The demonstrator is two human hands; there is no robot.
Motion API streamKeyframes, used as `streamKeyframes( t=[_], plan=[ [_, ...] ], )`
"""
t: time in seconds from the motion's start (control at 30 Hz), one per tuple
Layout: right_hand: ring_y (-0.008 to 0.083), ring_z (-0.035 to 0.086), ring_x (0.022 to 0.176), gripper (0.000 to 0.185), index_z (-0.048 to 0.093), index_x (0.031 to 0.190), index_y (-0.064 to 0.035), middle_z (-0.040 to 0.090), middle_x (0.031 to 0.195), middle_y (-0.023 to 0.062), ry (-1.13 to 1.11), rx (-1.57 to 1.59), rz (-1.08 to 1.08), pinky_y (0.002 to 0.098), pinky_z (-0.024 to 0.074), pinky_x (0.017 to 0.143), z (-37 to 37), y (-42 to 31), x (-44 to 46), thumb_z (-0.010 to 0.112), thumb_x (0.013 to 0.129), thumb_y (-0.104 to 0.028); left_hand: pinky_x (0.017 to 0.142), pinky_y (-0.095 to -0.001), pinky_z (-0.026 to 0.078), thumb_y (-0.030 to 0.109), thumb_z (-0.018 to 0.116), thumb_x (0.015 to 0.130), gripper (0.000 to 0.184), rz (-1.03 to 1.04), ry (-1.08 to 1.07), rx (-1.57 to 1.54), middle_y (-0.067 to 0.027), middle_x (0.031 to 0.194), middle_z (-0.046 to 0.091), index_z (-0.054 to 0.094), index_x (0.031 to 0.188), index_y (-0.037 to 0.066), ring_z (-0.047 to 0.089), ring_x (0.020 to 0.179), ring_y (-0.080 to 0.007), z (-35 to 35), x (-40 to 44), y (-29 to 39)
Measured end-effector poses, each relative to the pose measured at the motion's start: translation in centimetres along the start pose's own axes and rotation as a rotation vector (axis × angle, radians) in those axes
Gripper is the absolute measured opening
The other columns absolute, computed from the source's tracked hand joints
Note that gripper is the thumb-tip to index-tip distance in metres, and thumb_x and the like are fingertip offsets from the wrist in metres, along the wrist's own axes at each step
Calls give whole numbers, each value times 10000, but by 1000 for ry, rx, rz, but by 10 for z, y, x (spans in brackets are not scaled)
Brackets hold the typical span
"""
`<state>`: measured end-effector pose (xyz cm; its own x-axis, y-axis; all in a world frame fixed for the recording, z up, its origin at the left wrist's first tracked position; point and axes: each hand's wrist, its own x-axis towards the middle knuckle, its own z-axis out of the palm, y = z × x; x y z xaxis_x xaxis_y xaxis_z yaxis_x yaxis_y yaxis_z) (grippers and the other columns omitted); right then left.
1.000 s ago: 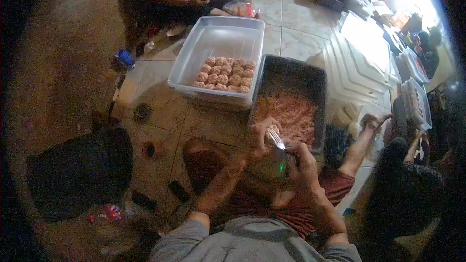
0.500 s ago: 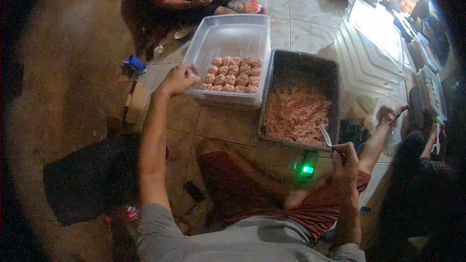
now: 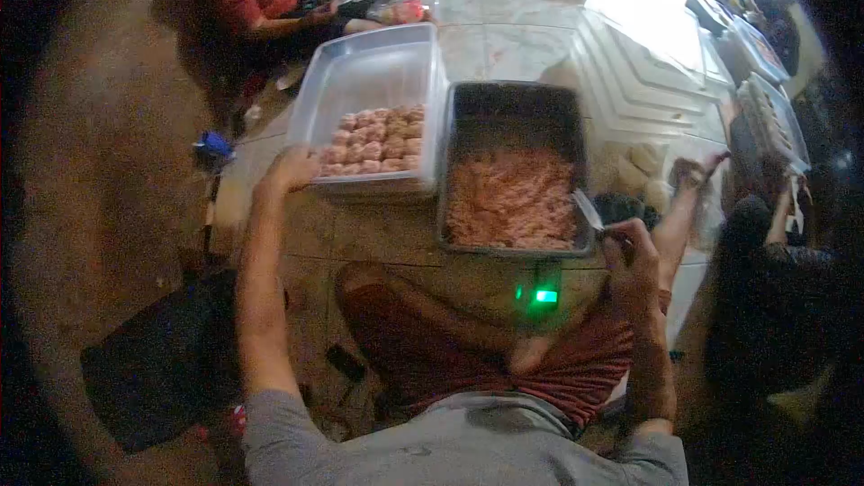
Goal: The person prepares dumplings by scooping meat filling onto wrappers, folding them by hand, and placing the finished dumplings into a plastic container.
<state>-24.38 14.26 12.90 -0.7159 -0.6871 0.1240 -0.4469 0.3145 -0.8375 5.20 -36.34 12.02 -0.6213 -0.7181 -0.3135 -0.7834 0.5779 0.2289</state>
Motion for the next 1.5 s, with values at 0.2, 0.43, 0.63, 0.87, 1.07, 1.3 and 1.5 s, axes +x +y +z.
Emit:
streamKeyframes(
  t=[0.2, 0.43, 0.63, 0.87, 1.07, 1.3, 1.5],
  plan=[
    [160, 609, 789, 112, 590, 1021, -22, 634, 836, 115, -65, 71, -39, 306, 496, 730, 19, 7, 27, 598, 911, -3, 859, -472, 504, 555, 472, 960, 619, -29, 16, 34, -252, 1012, 688, 678, 1055, -22, 658, 978, -420, -8, -13, 15],
    [359, 668, 909, 180, 622, 1060, -27, 692, 993, 176, -340, -512, -354, 422, 521, 773, 84, 52, 100, 606, 901, -111, 801, -402, 523, 336, 643, 949, 437, 151, 761, -339, -198, 987, 672, 569, 1187, -23, 661, 961, -299, -1, -108, 87],
    [322, 616, 1034, 276, 634, 1073, -104, 643, 1038, 116, -352, -348, -608, 455, 515, 832, 168, 77, 116, 669, 799, -91, 798, -343, 546, 302, 607, 968, 392, 293, -200, -761, -134, 1081, 685, 607, 1233, 14, 672, 891, -218, 134, -201, 181],
    [336, 615, 1043, 210, 652, 1029, -87, 631, 1067, 143, -450, -558, -847, 453, 519, 847, 161, 90, 130, 642, 821, -62, 945, -410, 493, 289, 584, 962, 367, 208, -254, -676, -188, 1203, 637, 623, 1212, 24, 627, 1073, -285, 349, -128, 191],
    [366, 616, 1002, 184, 660, 993, -73, 642, 1016, 151, -686, -539, -481, 477, 511, 827, 152, 69, 116, 628, 815, -43, 973, -420, 467, 308, 616, 936, 423, 237, -287, -654, -186, 1228, 617, 596, 1249, 23, 599, 1108, -304, 357, -112, 196],
    [354, 638, 981, 287, 686, 1038, -120, 683, 1015, 142, -801, -598, -387, 474, 501, 799, 143, 44, 116, 635, 773, -22, 1005, -433, 437, 330, 654, 906, 501, 287, -251, -731, -185, 1258, 593, 564, 1291, 21, 566, 1149, -327, 341, -130, 191],
    [361, 654, 988, 321, 686, 1076, -119, 692, 1075, 138, -826, -540, -327, 463, 504, 822, 149, 70, 117, 659, 765, -44, 907, -404, 470, 349, 633, 948, 411, 270, -267, -882, -138, 1089, 649, 600, 1163, 0, 605, 973, -242, 261, -163, 207]
  ],
)
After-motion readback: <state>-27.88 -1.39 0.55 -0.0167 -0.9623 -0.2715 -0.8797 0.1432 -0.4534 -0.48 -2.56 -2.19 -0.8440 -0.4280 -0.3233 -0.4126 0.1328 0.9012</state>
